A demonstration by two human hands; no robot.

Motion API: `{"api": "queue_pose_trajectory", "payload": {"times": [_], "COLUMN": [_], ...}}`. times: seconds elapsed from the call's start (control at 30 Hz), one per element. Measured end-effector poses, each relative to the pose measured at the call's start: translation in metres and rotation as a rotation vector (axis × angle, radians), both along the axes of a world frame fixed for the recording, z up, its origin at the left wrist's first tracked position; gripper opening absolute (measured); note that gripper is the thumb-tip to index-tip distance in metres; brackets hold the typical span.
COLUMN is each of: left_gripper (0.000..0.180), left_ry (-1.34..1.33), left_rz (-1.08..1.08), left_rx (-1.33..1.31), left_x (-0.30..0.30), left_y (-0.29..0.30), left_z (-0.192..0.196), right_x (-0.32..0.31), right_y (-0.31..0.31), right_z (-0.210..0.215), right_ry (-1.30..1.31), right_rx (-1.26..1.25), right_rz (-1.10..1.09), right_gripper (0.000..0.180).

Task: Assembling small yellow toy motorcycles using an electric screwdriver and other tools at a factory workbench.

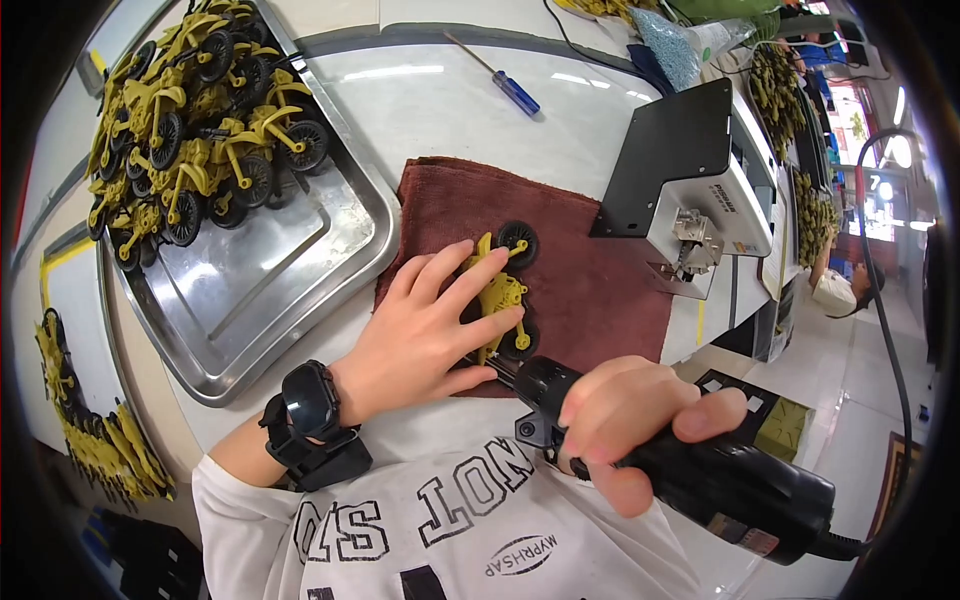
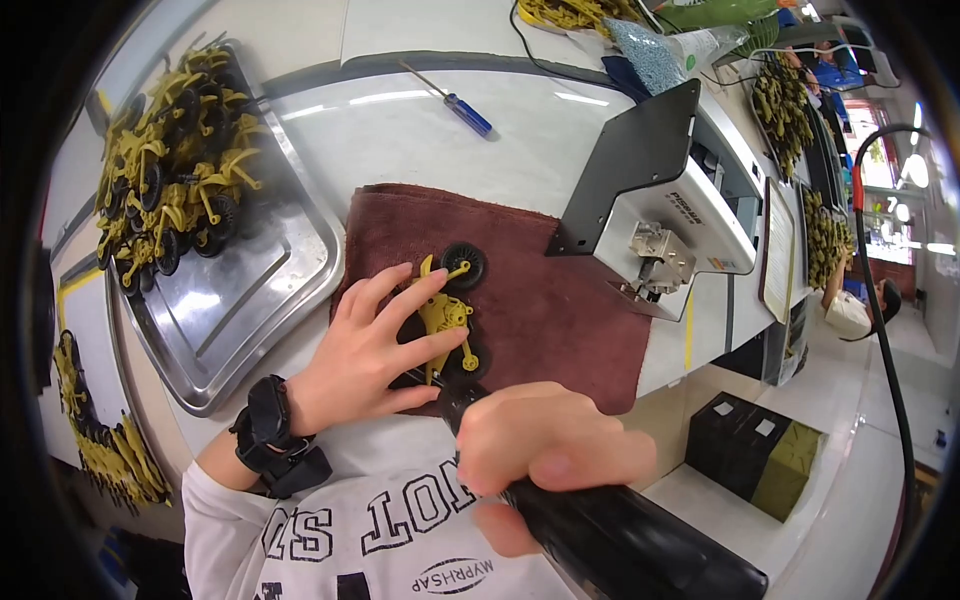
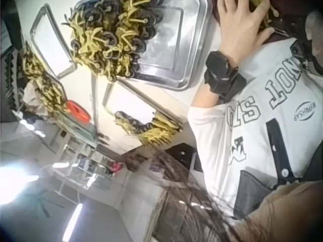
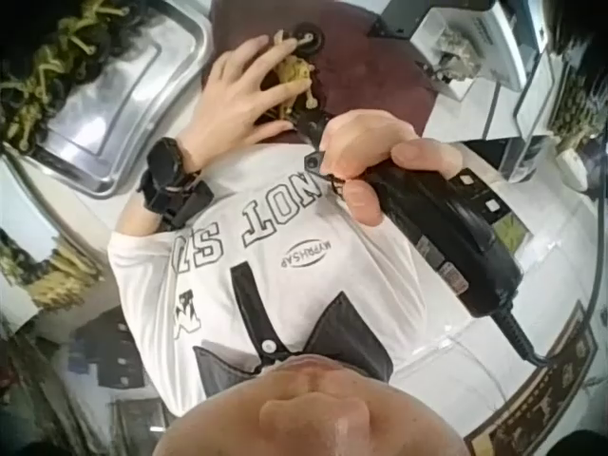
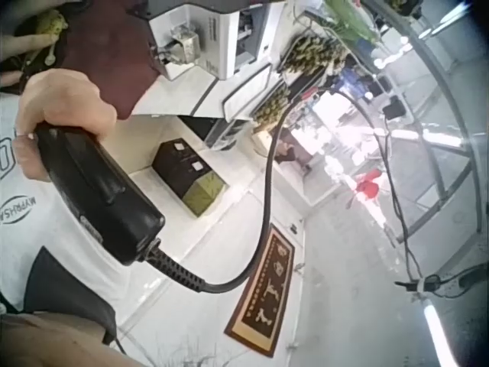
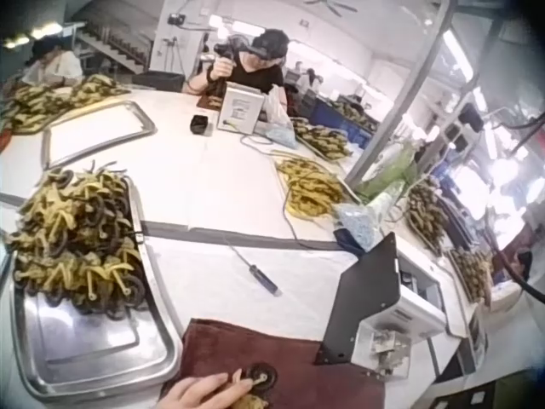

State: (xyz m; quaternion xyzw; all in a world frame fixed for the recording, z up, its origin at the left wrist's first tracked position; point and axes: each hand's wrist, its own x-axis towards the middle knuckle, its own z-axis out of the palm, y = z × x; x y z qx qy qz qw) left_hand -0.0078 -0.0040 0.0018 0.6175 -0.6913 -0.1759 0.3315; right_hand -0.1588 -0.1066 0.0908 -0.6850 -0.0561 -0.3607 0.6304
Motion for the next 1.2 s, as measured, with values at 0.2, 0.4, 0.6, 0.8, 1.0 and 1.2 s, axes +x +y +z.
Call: {"api": "queue_pose_trajectory", "payload": {"times": [0.2, 0.4, 0.6, 0.8, 1.0, 1.2], "left_gripper": [0.060, 0.057, 0.056, 0.056, 0.055, 0.054], "left_ry": [-0.001, -0.008, -0.025, -0.074, -0.091, -0.094], "left_rz": [0.010, 0.018, 0.012, 0.034, 0.011, 0.021], "left_rx": [-0.015, -0.017, -0.029, 0.024, -0.023, -0.004], "left_x": [0.000, 0.000, -0.001, -0.001, -0.006, -0.004], "left_y": [0.000, 0.000, -0.003, 0.001, -0.006, -0.003], "left_z": [-0.002, -0.004, 0.000, 0.003, 0.002, 0.001], "right_x": [0.008, 0.022, 0.017, -0.025, -0.038, -0.021], "right_y": [0.004, 0.004, 0.004, -0.017, -0.102, -0.108], "right_z": [-0.003, -0.003, 0.001, 0.023, 0.060, 0.043], "right_ry": [0.105, 0.121, 0.214, -0.263, -0.126, -0.057], "right_rx": [0.014, 0.085, 0.119, -0.021, -0.015, 0.080], "right_rz": [-0.022, -0.074, -0.088, -0.372, -1.035, -1.018], "right_gripper": [0.063, 0.035, 0.019, 0.054, 0.043, 0.040]}}
